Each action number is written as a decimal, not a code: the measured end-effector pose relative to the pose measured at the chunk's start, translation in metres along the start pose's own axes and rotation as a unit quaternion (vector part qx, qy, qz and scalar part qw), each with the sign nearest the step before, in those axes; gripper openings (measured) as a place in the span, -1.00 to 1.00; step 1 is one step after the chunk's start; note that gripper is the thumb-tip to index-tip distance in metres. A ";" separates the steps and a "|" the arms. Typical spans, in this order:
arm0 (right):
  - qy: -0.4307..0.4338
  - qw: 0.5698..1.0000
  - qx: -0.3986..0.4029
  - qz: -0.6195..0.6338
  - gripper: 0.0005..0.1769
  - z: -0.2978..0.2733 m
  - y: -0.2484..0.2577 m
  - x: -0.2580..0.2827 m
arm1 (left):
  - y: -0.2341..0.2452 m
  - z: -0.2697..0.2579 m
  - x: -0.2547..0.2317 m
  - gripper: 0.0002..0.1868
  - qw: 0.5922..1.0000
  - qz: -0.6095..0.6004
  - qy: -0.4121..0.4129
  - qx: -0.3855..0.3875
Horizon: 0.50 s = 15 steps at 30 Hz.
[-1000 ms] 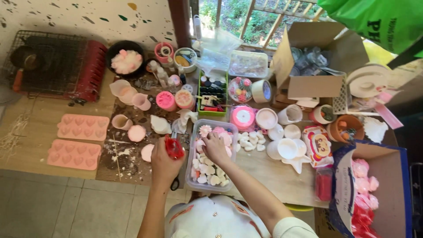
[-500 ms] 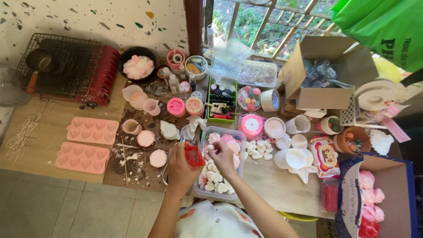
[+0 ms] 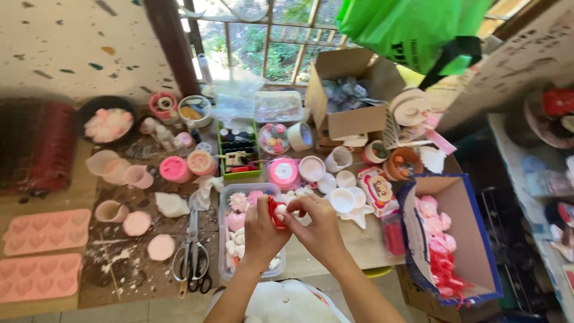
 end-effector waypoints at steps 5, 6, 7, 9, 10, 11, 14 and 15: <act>-0.020 1.000 -0.006 -0.022 -0.80 -0.010 0.033 -0.025 | -0.042 -0.004 -0.019 -0.44 0.991 -0.066 0.078 0.086; -0.024 0.999 -0.003 -0.025 -0.78 -0.012 0.037 -0.034 | -0.051 -0.006 -0.021 -0.42 0.983 -0.086 0.110 0.119; -0.029 0.999 -0.010 -0.028 -0.78 -0.015 0.044 -0.051 | -0.054 -0.006 -0.026 -0.42 0.982 -0.088 0.108 0.126; -0.081 0.997 -0.009 0.009 -0.80 -0.019 0.055 -0.091 | -0.068 -0.007 -0.035 -0.37 0.955 -0.173 0.144 0.195; -0.083 0.996 -0.017 0.007 -0.80 -0.017 0.064 -0.103 | -0.074 -0.006 -0.031 -0.37 0.954 -0.175 0.139 0.202; -0.110 0.993 -0.007 0.037 -0.81 -0.016 0.070 -0.118 | -0.087 -0.010 -0.027 -0.43 0.917 -0.260 0.187 0.240; -0.145 0.986 0.008 0.081 -0.81 -0.022 0.083 -0.144 | -0.110 -0.022 -0.023 -0.61 0.809 -0.402 0.316 0.288; -0.149 0.984 0.020 0.095 -0.82 -0.023 0.085 -0.149 | -0.118 -0.028 -0.023 -0.72 0.742 -0.458 0.394 0.291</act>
Point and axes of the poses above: each hand's wrist, its own z-axis towards the middle knuckle, its own y-axis out of the back of the hand, x = y × z, the point moved 8 cm from there along z, towards the middle knuckle, and after that the axes turned 6 degrees about -x, right-handed, at the moved point
